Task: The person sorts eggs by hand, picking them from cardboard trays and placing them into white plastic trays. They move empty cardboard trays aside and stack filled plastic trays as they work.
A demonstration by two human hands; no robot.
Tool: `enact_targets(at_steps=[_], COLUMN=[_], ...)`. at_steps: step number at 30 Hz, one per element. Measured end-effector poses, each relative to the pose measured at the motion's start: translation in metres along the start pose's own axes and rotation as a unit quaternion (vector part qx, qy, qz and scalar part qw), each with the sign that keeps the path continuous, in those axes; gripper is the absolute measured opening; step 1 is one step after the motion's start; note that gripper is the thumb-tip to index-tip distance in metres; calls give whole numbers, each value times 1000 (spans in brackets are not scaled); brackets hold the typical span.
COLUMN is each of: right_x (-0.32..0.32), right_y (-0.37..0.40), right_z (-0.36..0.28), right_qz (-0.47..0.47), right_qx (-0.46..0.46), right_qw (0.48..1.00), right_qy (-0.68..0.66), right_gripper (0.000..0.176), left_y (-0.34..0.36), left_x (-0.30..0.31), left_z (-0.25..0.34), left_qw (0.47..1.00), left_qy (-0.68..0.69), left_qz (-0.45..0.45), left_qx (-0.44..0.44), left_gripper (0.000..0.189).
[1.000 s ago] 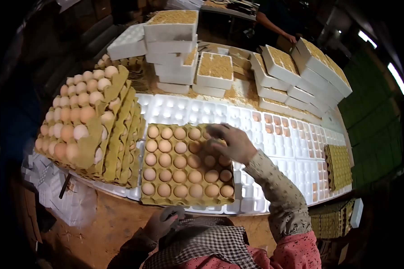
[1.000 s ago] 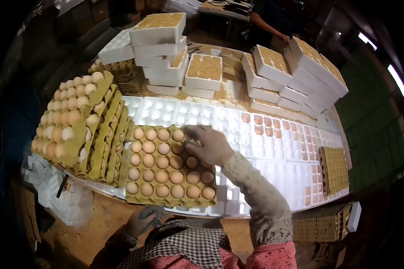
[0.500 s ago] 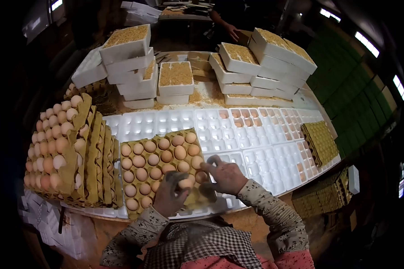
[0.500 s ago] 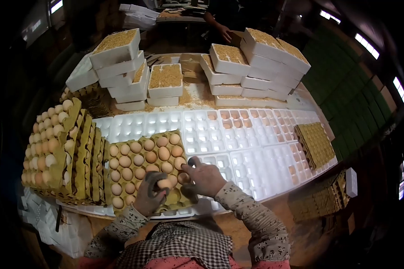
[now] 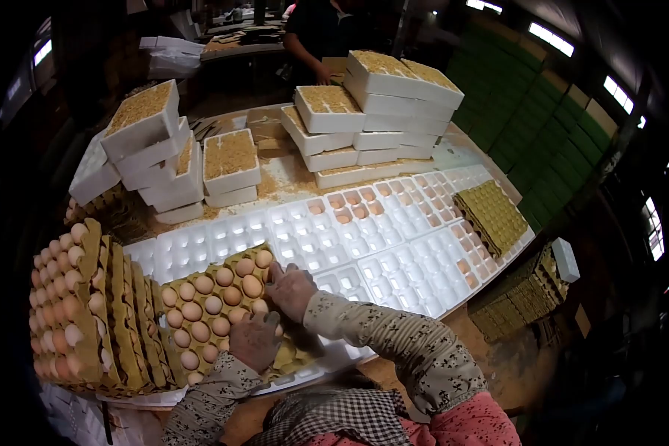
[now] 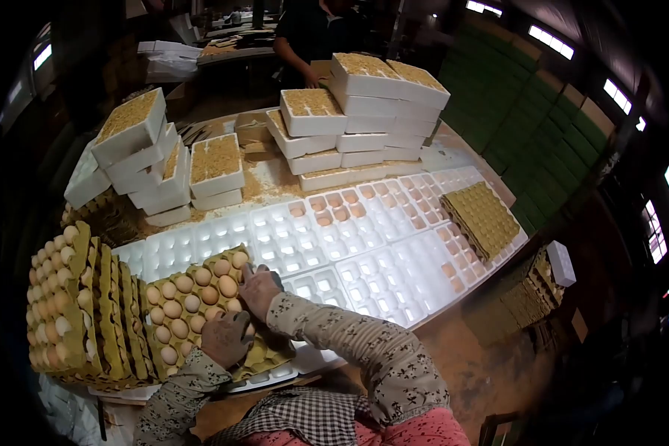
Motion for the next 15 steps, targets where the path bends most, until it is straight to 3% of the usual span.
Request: enact_targets(at_steps=[1, 2, 4, 5, 6, 8, 9, 10, 11, 13, 14, 15], right_x=[-17, 8, 52, 51, 41, 17, -13, -43, -49, -75, -50, -50], right_y=[-7, 2, 28, 38, 44, 62, 61, 61, 62, 51, 47, 38], right_z=[8, 17, 33, 63, 100, 178, 213, 237, 245, 260, 258, 267], right_qz=[-9, -8, -29, 76, 79, 207, 131, 107, 104, -155, -165, -165], right_qx=[-33, -37, 80, 26, -69, -201, -257, -267, -264, -239, -216, -205], right_qw=[995, 995, 993, 978, 968, 909, 898, 917, 917, 950, 955, 957], right_qy=[-95, -95, -79, -192, -230, -301, -332, -277, -281, -130, -118, -120], right_gripper=[25, 25, 51, 58, 61, 58, 56, 51, 51, 46, 38, 38], left_y=[1, 2, 6, 4, 2, -21, -35, -59, -88, -149, -178, -202], left_x=[0, 4, 12, 18, 26, 39, 44, 38, 32, 14, -9, -38], left_z=[-3, -2, -9, -14, -17, -8, -3, 2, 13, 43, 45, 40], left_qw=[1000, 998, 994, 982, 966, 942, 911, 892, 906, 947, 952, 979], left_qy=[27, 31, 106, 182, 245, 320, 395, 439, 414, 307, 302, 196], left_qz=[11, 41, 31, 24, 18, 55, 92, 96, 86, 84, 51, 52], left_qx=[-2, -32, 8, 52, 81, 80, 79, 38, 8, -29, 11, -24], left_gripper=[34, 35, 36, 38, 49, 52, 55, 60, 60, 59, 55, 47])
Point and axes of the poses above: each hand's wrist, its own y-axis away from the middle knuckle, its own x-axis out of the back of the hand, z = x × y, the point moved 5 cm from there along -y, towards the middle knuckle, and after that the axes turned 14 degrees about y, right-handed, at the moved point
